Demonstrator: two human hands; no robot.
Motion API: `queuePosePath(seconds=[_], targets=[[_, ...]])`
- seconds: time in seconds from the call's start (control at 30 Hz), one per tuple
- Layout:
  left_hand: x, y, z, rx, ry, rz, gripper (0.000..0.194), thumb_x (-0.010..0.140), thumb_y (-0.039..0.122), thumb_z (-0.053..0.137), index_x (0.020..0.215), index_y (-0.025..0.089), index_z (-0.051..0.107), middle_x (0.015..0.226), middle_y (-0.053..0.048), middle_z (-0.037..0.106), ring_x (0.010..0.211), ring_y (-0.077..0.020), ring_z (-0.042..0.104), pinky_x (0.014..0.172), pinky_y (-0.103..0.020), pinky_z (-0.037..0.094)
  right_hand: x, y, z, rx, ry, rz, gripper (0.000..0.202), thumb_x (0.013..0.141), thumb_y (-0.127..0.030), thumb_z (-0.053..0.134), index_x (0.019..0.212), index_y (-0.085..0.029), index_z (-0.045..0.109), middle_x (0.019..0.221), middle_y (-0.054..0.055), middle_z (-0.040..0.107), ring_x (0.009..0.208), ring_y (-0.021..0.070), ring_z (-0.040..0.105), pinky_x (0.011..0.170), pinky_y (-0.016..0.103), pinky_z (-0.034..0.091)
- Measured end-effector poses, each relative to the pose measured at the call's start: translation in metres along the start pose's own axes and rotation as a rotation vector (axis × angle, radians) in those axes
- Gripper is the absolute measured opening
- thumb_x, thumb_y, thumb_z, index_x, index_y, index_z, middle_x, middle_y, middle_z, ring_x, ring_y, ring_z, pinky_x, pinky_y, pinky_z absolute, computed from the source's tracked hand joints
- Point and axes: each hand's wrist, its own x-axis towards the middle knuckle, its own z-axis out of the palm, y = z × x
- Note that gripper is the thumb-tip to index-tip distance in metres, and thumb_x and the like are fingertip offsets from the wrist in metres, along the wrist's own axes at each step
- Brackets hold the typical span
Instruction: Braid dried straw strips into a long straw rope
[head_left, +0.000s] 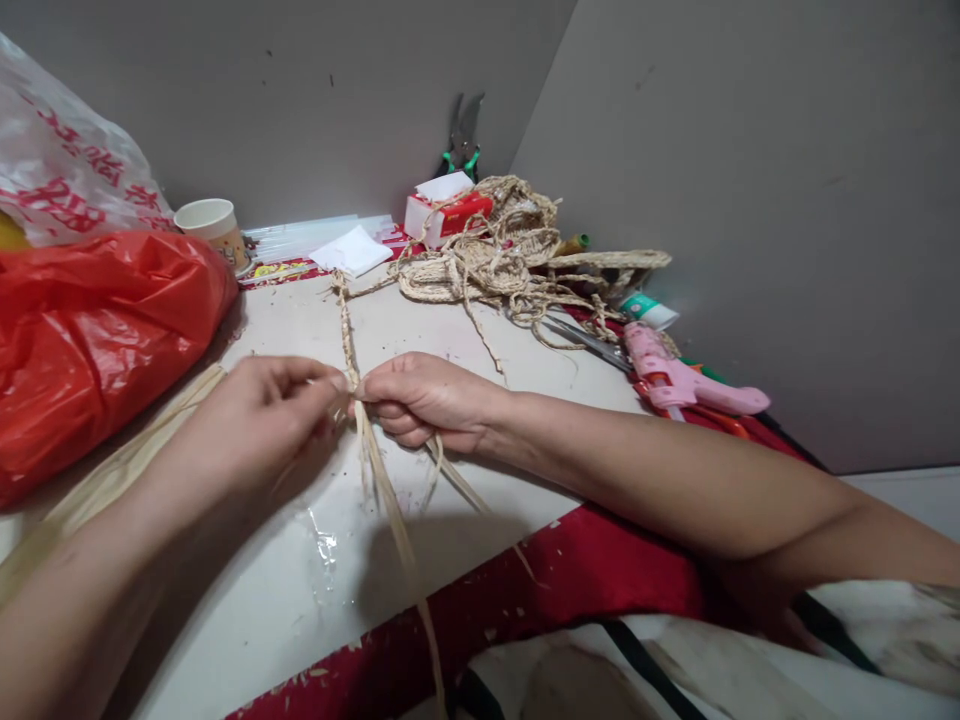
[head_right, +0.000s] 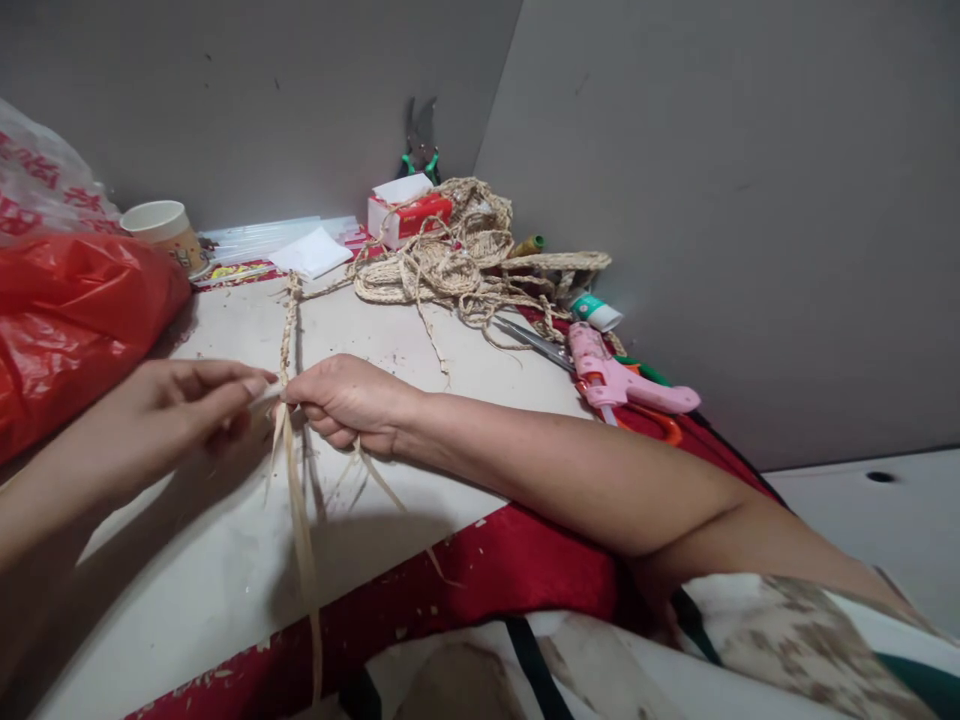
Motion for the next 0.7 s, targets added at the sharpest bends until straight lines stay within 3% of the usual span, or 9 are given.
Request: queuePosePath(seconds=[0.07,0.1,0.17,0.27,0.37,0.5,0.57,0.7], targets=[[0.006,-0.004,0.000,-0.049,0.172,0.051,0.019,0.074,0.031,0.057,0.081,0.015,0.064,0.055,0.001,0.056,0.048,-0.0095,0.046,0.044,-0.019,0.032,0.000,-0.001,-0.002,0.002,-0.040,0.008,0.017,0.078,-0.011,0.046,0.061,-0.014,0.046,0.040,-0.011,0.021,0.035,0.0019,0.010,0.032,0.014,0.009],[0.008,-0.008,0.002,-0.101,0.182,0.067,0.017,0.073,0.029,0.058,0.081,0.015,0.063,0.059,0.001,0.058,0.051,-0.0095,0.047,0.046,-0.019,0.034,0.001,-0.002,-0.003,0.002,-0.057,0.006,0.016,0.078,-0.011,0.046,0.061,-0.014,0.045,0.041,-0.011,0.022,0.035,0.0018,0.011,0.032,0.014,0.009],[0.011,-0.015,0.010,-0.227,0.048,0.047,0.016,0.076,0.030,0.055,0.075,0.015,0.061,0.059,0.000,0.057,0.051,-0.0093,0.047,0.048,-0.019,0.034,0.002,-0.002,-0.006,-0.012,-0.084,0.003,0.018,0.077,-0.012,0.048,0.060,-0.014,0.043,0.041,-0.010,0.024,0.035,0.0016,0.012,0.032,0.014,0.010],[0.013,-0.024,0.020,-0.309,-0.108,0.011,0.025,0.082,0.035,0.049,0.065,0.016,0.053,0.049,0.004,0.042,0.042,-0.0071,0.033,0.041,-0.020,0.026,0.004,-0.003,-0.010,-0.057,-0.122,0.006,0.019,0.077,-0.015,0.048,0.059,-0.015,0.042,0.041,-0.010,0.025,0.035,0.0017,0.013,0.031,0.014,0.011],[0.011,-0.025,0.021,-0.225,-0.071,0.052,0.027,0.081,0.036,0.051,0.064,0.016,0.053,0.049,0.006,0.035,0.042,-0.0062,0.026,0.041,-0.019,0.021,0.004,-0.005,-0.012,-0.111,-0.153,0.021,0.019,0.077,-0.015,0.047,0.059,-0.015,0.040,0.041,-0.010,0.025,0.034,0.0016,0.014,0.032,0.014,0.012],[0.009,-0.023,0.014,-0.069,-0.011,0.080,0.028,0.080,0.039,0.052,0.067,0.015,0.058,0.054,0.003,0.045,0.049,-0.0081,0.034,0.045,-0.019,0.026,0.003,-0.008,-0.016,-0.322,-0.147,-0.027,0.013,0.077,-0.016,0.048,0.064,-0.014,0.048,0.038,-0.010,0.026,0.032,0.0026,0.016,0.031,0.016,0.012],[0.009,-0.022,0.012,-0.037,-0.025,0.074,0.027,0.081,0.038,0.051,0.071,0.015,0.060,0.057,0.002,0.049,0.051,-0.0089,0.037,0.046,-0.019,0.028,0.001,-0.009,-0.018,-0.478,-0.124,-0.099,0.011,0.078,-0.019,0.051,0.069,-0.013,0.052,0.039,-0.010,0.029,0.033,0.0030,0.020,0.033,0.017,0.014],[0.011,-0.024,0.013,-0.156,-0.113,0.032,0.027,0.081,0.039,0.052,0.069,0.015,0.057,0.051,0.005,0.041,0.045,-0.0069,0.029,0.042,-0.019,0.022,-0.003,-0.011,-0.016,-0.773,-0.060,-0.246,0.012,0.078,-0.018,0.050,0.070,-0.011,0.054,0.051,-0.006,0.040,0.044,0.0031,0.031,0.042,0.017,0.024]])
